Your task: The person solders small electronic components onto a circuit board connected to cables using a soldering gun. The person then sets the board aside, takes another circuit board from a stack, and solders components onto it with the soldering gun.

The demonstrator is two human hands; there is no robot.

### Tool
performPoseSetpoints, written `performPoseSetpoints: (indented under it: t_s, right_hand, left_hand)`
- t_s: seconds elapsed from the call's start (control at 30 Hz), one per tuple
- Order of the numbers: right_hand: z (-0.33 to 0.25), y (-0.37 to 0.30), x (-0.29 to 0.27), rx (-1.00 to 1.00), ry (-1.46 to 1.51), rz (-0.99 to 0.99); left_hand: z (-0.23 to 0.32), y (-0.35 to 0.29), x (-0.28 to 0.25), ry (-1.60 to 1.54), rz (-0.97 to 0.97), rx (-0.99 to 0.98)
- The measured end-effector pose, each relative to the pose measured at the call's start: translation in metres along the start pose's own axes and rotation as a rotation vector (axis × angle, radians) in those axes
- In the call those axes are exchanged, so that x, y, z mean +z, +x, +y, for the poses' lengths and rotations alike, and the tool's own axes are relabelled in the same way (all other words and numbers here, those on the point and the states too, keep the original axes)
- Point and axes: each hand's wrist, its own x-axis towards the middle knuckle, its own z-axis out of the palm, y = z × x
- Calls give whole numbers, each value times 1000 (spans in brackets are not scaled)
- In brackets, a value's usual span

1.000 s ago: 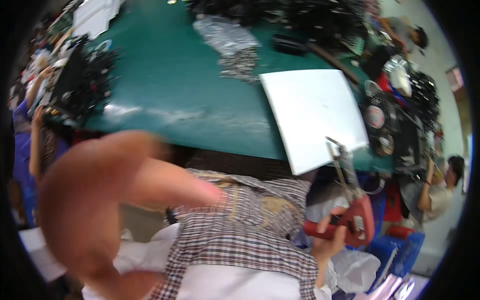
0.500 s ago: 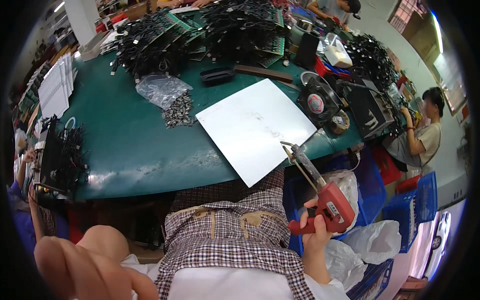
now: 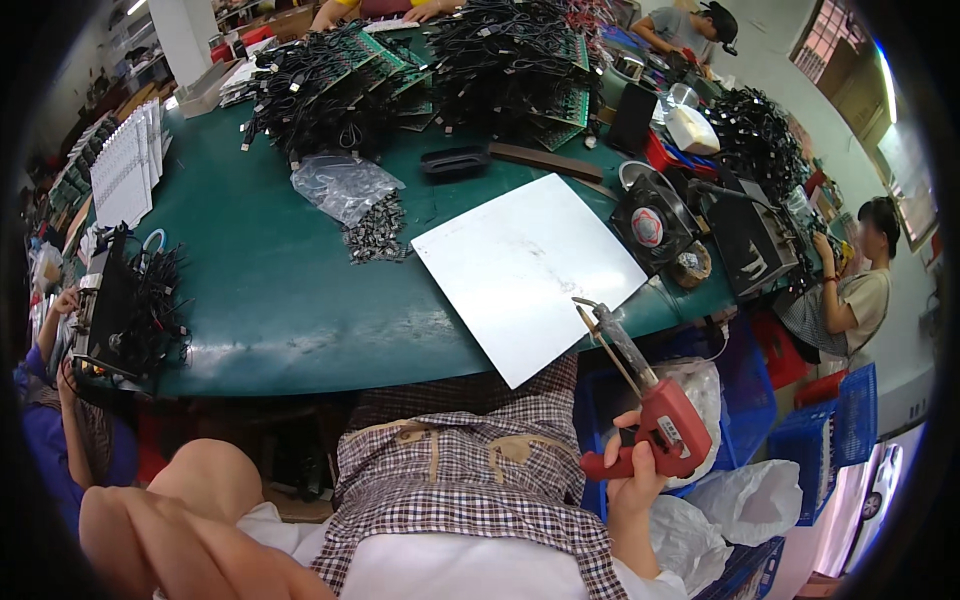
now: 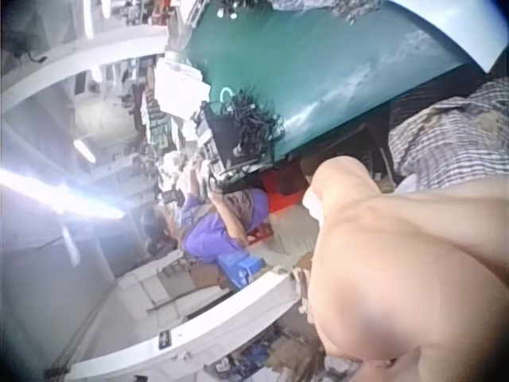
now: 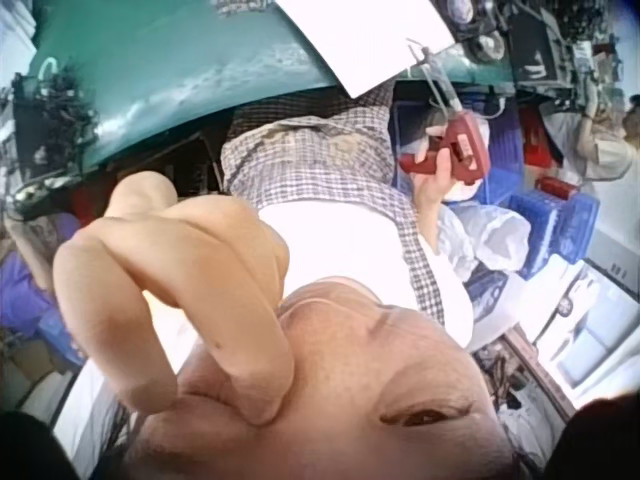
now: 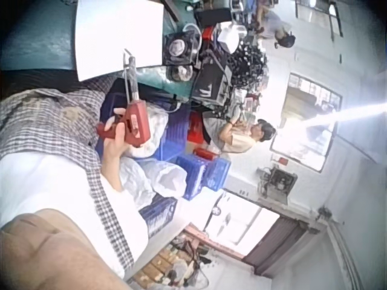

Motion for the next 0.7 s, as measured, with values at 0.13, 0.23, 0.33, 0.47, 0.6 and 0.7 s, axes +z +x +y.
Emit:
performPoseSetpoints:
  t_s: [0.13,0.23,0.33,0.47,0.6,0.7]
  right_hand:
    - [-2,2,5,21,15,-12]
    - [0,5,4,-9,-23,-45]
    - [-1,5,4,2,-3,-45]
    - [0,3,1,-1,-21,-29]
    - [2,2,-4,19,13,-1]
    - [0,2,-2,22,10,5]
  left_hand:
    - [-3,-8,2,-1092,333,-144]
    - [-3,-3,0,-1027,291,-150]
    - [-6,-6,-5,-939,198,-137]
    - [10,2,-14,-1051,217,-529]
    - [2,4,-26,-868,85,-295]
    - [-6,7,-10,-811,93,-288]
